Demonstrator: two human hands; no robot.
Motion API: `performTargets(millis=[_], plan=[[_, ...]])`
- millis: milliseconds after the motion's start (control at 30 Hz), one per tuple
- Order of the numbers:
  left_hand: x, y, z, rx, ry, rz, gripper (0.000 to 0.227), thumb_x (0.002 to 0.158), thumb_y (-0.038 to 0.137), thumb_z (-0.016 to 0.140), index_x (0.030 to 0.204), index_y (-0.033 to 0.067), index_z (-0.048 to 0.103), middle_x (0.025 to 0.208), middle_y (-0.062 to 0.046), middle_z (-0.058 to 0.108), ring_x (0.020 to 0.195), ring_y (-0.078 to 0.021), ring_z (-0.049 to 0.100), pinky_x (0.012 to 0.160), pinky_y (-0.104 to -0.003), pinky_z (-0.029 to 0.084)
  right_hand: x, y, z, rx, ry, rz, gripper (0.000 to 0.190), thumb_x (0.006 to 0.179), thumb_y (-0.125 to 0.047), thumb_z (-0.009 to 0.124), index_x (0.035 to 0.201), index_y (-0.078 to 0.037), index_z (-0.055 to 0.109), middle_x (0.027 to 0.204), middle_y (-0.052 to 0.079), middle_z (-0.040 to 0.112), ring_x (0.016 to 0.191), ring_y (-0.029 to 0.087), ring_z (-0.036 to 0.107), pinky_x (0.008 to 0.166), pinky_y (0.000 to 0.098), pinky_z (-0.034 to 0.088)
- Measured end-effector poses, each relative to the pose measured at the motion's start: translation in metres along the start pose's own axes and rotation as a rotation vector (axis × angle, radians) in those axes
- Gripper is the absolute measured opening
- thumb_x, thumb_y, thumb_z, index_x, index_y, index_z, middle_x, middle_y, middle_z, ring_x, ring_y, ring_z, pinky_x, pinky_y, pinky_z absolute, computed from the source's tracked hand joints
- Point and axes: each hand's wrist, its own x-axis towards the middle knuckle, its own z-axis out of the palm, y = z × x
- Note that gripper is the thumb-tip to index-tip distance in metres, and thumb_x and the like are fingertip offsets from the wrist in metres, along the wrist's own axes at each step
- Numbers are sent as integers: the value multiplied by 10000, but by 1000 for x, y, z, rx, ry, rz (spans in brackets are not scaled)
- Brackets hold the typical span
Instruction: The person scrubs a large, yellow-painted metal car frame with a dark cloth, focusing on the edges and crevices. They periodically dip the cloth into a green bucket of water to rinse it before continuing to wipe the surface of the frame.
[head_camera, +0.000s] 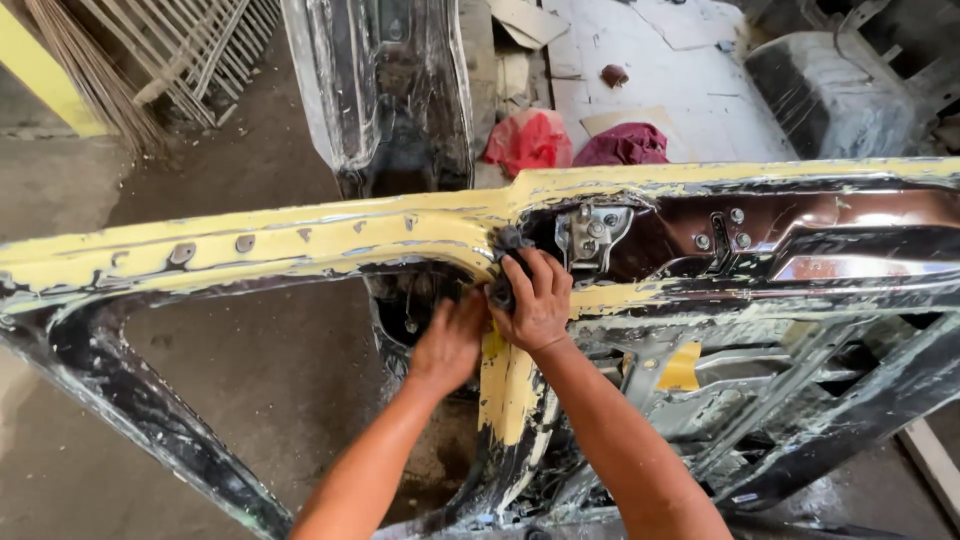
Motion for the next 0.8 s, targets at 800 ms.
performTargets(millis=[800], plan=[[7, -7, -32, 24, 28, -183, 625, 895, 67, 506, 1514, -1, 451, 1634, -188, 359, 1512, -286, 296, 1211, -502, 286, -10, 6, 3, 61, 9, -8, 567, 883, -277, 705, 1403, -111, 550, 1434, 159, 502, 1316, 412, 463, 1118, 522, 358]])
